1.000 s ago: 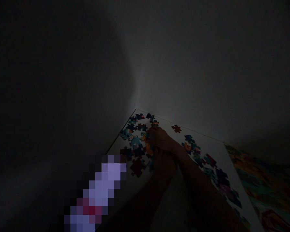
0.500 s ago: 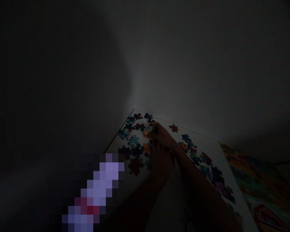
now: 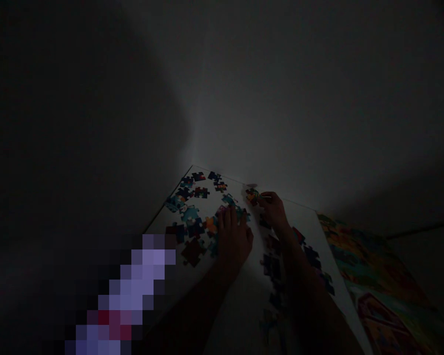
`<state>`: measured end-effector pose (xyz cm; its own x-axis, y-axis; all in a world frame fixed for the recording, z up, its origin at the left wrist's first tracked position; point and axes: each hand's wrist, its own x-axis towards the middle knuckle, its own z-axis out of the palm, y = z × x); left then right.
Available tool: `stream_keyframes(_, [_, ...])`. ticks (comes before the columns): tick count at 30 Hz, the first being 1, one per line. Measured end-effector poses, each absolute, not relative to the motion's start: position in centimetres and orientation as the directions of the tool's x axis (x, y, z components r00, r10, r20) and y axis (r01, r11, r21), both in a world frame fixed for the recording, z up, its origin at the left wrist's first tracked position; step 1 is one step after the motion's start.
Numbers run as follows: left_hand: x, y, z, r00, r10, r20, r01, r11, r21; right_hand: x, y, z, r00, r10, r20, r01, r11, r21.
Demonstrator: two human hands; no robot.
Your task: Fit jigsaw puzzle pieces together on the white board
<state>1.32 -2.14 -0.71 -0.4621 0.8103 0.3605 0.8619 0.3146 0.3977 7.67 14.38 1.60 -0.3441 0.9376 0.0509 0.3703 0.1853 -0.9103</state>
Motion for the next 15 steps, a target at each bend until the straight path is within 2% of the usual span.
stream_keyframes(2, [1.3, -2.1, -0.7, -0.466, 0.81, 0.355, 0.861, 0.323, 0.393, 8.7, 14.6, 1.7, -0.335, 0.942, -0.018, 0.458, 0.146, -0.877])
stream_keyframes(4, [1.3, -2.1, -0.6, -0.477, 0.805, 0.352, 0.857, 0.336, 0.391, 9.5, 14.6, 1.9, -0.364, 0.931, -0.039, 0.54, 0.176, -0.823])
stream_keyframes(8, [1.3, -2.2, -0.5, -0.485, 0.798, 0.357, 0.858, 0.354, 0.373, 10.2, 14.7, 2.1, -0.424, 0.905, 0.041, 0.689, 0.352, -0.634])
stream_keyframes(11, [1.2, -2.3, -0.2, -0.473, 0.806, 0.356, 0.868, 0.358, 0.343, 10.2, 14.6, 3.3, -0.451, 0.882, 0.138, 0.738, 0.456, -0.497])
stream_keyframes(13, [1.1, -2.3, -0.1, -0.467, 0.809, 0.356, 0.874, 0.364, 0.321, 10.1, 13.9, 5.2, -0.461, 0.864, 0.2, 0.712, 0.496, -0.498])
stream_keyframes(15, [1.0, -2.3, 0.0, -0.458, 0.814, 0.358, 0.882, 0.364, 0.3, 10.3, 12.4, 8.2, -0.502, 0.823, 0.265, 0.592, 0.551, -0.588])
